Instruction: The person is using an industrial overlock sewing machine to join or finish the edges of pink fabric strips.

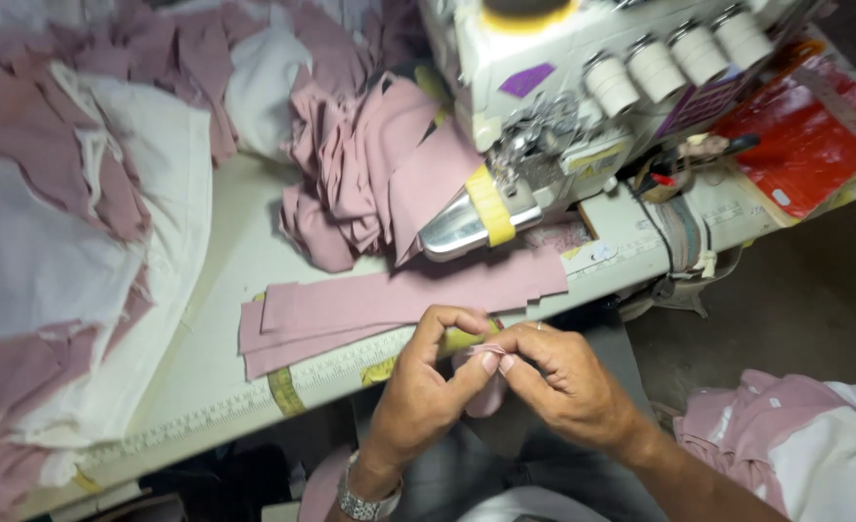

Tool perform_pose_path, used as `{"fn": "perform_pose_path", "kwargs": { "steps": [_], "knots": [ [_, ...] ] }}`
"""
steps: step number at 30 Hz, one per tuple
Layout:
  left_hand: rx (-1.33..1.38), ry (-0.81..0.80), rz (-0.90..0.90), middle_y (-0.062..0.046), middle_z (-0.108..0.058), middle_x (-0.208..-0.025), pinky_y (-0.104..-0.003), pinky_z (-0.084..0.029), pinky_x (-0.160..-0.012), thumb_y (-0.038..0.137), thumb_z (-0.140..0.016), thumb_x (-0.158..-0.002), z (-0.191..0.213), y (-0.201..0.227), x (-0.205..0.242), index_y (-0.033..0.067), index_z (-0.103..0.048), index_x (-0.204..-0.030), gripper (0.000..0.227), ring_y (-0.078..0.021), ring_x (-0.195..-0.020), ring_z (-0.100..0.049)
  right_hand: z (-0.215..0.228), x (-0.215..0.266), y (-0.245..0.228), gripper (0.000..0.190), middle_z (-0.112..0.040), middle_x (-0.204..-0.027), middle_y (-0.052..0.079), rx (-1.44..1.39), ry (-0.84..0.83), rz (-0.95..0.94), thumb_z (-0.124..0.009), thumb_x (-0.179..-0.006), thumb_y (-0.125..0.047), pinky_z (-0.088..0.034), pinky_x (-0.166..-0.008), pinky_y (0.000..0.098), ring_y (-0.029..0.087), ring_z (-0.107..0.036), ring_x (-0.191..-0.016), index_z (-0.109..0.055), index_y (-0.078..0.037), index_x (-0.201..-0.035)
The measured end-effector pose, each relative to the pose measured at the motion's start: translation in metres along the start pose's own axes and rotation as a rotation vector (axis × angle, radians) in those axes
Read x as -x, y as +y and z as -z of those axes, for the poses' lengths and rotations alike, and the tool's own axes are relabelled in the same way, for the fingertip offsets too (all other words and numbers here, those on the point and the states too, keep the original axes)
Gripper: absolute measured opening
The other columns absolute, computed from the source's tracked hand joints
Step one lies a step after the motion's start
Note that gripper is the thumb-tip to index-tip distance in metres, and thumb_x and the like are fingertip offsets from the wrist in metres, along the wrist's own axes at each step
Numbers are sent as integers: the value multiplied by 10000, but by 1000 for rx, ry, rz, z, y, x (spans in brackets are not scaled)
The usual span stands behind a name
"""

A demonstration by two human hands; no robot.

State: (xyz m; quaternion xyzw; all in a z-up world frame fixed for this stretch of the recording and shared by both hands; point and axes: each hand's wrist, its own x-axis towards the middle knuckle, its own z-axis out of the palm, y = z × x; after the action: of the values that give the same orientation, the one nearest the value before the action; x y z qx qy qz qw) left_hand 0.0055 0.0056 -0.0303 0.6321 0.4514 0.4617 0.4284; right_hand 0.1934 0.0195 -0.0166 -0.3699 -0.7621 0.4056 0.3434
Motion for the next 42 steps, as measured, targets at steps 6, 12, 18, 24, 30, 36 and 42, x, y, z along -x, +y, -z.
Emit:
{"fn": "perform_pose_path", "kwargs": {
  "steps": [6,12,18,24,30,36,42],
  "knots": [
    [-58,92,-101,-71,-733,-1104,-268,-557,-886,146,-693,-943,0,4,-53,105,-683,-1124,187,-158,-968,-694,16,-27,48,337,-766,-1078,29,48,332,-339,-489,-956,-280,-494,-837,270,152,-676,-942,-724,-152,-1161],
    [-920,-32,-501,-13,-561,-808,-460,-585,-542,247,-682,-957,16,24,-127,294,-718,-977,63,-325,-633,-690,41,-70,49,364,-663,-652,119,-355,433,-488,-597,-870,-103,-490,-477,246,149,-621,-503,-531,-28,-1220],
    [-955,21,-369,6,-579,-838,-445,-594,-587,285,-644,-1004,13,13,-135,319,-733,-1022,96,-307,-706,-712,42,-78,68,262,-696,-628,120,-351,475,-469,-680,-882,-150,-513,-452,218,130,-634,-471,-616,-43,-1113],
    [-950,-1,-330,-9,-571,-823,-452,-590,-600,271,-641,-1007,15,15,-137,291,-734,-1006,95,-309,-726,-709,44,-83,57,216,-690,-584,102,-366,507,-490,-712,-856,-118,-500,-434,213,119,-621,-441,-645,-56,-1053],
    [-956,71,-332,-58,-592,-796,-498,-572,-593,234,-657,-1016,26,-9,-162,201,-733,-937,114,-347,-747,-705,43,-90,57,179,-629,-488,54,-178,547,-499,-736,-859,-224,-482,-429,256,149,-623,-416,-644,-98,-947],
    [-1087,281,-448,-78,-616,-1007,-501,-504,-806,179,-825,-866,45,18,-133,134,-737,-1118,270,-338,-987,-648,30,-32,80,186,-720,-764,147,-59,613,-363,-645,-979,-190,-539,-619,370,218,-642,-626,-618,-55,-1106],
    [-508,94,-452,-127,-705,-1034,-396,-538,-907,68,-584,-990,37,44,-62,-7,-665,-1096,153,-264,-966,-685,31,-10,94,67,-662,-940,94,363,420,51,-620,-965,-62,-480,-892,344,246,-636,-924,-664,-12,-972]
  ]
}}
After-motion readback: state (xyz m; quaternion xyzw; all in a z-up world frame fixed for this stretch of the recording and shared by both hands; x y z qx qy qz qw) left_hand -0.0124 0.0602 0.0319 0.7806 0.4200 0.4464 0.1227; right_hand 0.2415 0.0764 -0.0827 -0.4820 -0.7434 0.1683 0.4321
